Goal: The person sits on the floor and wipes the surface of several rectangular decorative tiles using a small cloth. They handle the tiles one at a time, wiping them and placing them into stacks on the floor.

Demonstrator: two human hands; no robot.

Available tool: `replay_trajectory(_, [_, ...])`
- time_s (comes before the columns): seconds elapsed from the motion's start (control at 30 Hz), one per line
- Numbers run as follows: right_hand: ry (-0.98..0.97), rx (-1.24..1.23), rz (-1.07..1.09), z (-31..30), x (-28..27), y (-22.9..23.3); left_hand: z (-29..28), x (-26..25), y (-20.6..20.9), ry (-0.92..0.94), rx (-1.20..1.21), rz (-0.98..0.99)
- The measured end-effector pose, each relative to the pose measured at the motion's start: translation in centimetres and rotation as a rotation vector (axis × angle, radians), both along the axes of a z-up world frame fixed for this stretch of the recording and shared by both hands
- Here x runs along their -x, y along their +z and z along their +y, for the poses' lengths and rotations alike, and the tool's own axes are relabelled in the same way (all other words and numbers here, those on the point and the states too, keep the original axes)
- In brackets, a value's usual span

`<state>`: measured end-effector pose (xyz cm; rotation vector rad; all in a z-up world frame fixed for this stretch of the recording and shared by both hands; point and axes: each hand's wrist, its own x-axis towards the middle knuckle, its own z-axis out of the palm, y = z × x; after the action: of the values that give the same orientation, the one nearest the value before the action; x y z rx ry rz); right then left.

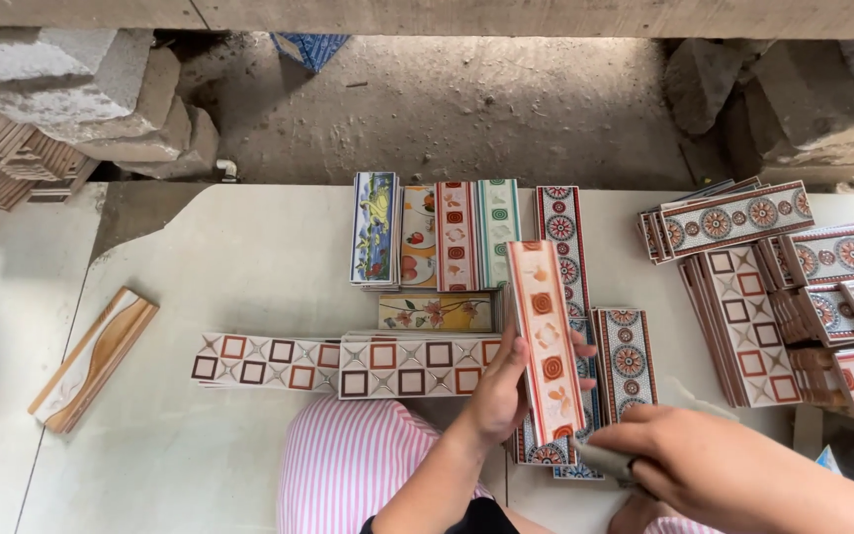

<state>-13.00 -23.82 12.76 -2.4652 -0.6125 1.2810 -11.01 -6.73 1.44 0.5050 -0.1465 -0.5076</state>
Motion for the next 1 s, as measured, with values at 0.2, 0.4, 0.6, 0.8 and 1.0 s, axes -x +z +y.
replay_trajectory(0.2, [-0.22,-0.072,-0.149,0.3,-0.6,1.6,-0.7,0.8,-1.0,-0.202,0.1,0.081])
replay_trajectory(0.4, [-0.227,-0.121,-0.433,2.1,0.3,0.7,-0.8,1.6,-1.0,-0.161,-0.15,0.17])
replay_trajectory(0.6, [0.201,0.023,-0.796,3.2,1.7,-2.9,-1.8,2.4,1.1,-0.255,0.066,0.234])
replay_trajectory(0.8, [0.219,0.129,-0.856,2.1,0.8,-4.8,-2.4,3.4,-0.9,-0.236,-0.112,0.32])
replay_trajectory(1.0, [0.078,0.39,-0.944,-0.1,-2.8,-2.3,-2.8,3.8,-3.2,-0.543,0.106,0.199])
